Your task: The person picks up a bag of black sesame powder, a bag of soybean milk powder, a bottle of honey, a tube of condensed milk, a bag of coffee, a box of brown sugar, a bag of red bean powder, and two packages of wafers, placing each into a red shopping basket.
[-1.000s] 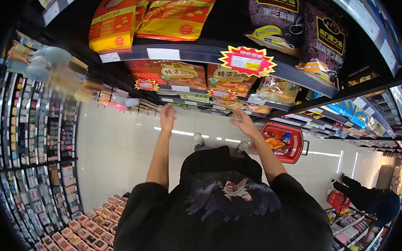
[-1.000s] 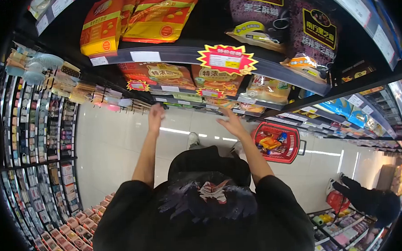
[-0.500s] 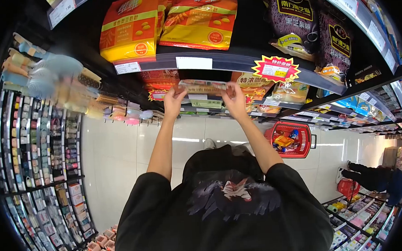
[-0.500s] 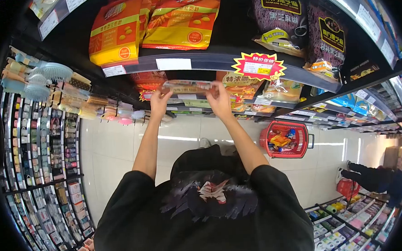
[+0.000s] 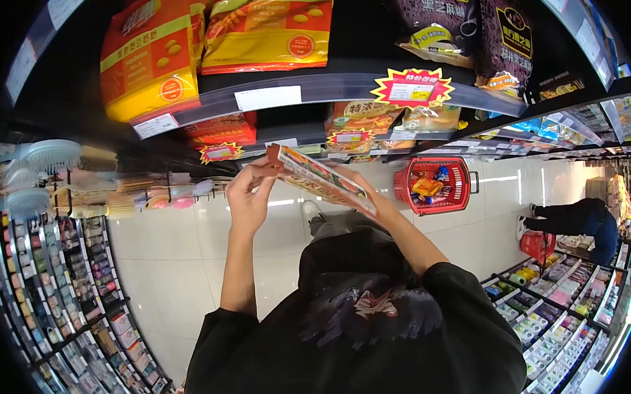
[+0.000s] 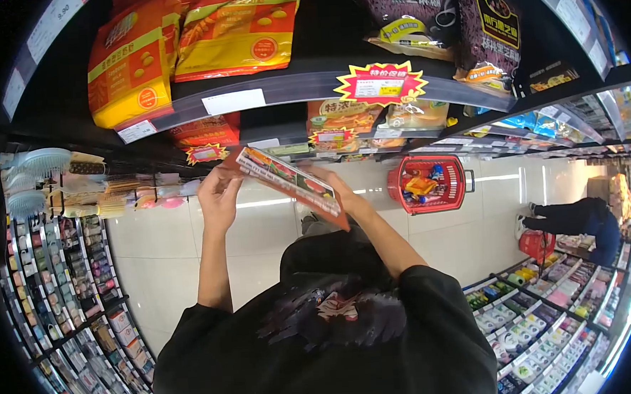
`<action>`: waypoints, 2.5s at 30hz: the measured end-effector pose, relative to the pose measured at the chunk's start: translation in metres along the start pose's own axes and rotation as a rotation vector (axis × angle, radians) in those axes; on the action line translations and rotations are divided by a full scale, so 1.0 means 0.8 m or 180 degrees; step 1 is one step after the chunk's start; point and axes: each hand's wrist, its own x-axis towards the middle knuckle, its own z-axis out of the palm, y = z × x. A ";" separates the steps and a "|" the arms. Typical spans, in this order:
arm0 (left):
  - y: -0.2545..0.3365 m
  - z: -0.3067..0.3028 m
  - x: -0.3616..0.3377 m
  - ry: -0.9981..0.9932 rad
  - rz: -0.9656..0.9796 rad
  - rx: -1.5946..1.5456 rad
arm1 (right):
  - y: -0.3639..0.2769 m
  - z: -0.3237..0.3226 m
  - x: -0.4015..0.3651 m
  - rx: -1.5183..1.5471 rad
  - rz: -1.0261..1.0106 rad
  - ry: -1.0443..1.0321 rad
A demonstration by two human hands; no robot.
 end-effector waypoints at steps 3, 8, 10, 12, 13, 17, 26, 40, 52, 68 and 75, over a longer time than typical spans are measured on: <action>0.029 0.008 -0.002 -0.0089 -0.0012 0.0421 | -0.034 0.020 -0.032 0.0510 0.0942 0.0215; 0.038 0.034 -0.029 -0.0114 -0.0021 0.0354 | -0.089 -0.020 -0.092 0.0451 0.1261 0.0340; 0.051 0.068 -0.040 0.0054 0.0212 -0.0416 | -0.091 -0.054 -0.126 0.0733 0.0979 0.0223; 0.063 0.097 -0.052 -0.0284 0.0322 -0.1087 | -0.118 -0.091 -0.156 0.0940 0.0923 0.0065; 0.069 0.119 -0.064 -0.0290 0.0337 -0.1063 | -0.129 -0.108 -0.171 0.1142 0.0905 -0.0059; 0.066 0.225 -0.141 -0.0823 -0.0563 -0.1646 | -0.156 -0.163 -0.242 0.1753 0.0725 0.0216; 0.160 0.387 -0.254 -0.0242 -0.0679 -0.2134 | -0.193 -0.214 -0.391 0.2105 0.0640 0.0726; 0.225 0.393 -0.338 -0.0352 0.0241 -0.0376 | -0.266 -0.161 -0.472 0.0142 0.0059 0.1062; 0.107 0.449 -0.383 -0.0954 -0.1113 -0.3632 | -0.305 -0.071 -0.539 -0.2106 -0.0455 0.0514; 0.191 0.692 -0.327 -0.1138 -0.1390 -0.2769 | -0.264 -0.398 -0.697 0.1575 0.0097 0.1463; 0.224 0.765 -0.330 -0.0508 -0.0537 -0.0486 | -0.264 -0.423 -0.653 -0.1077 0.0014 0.2017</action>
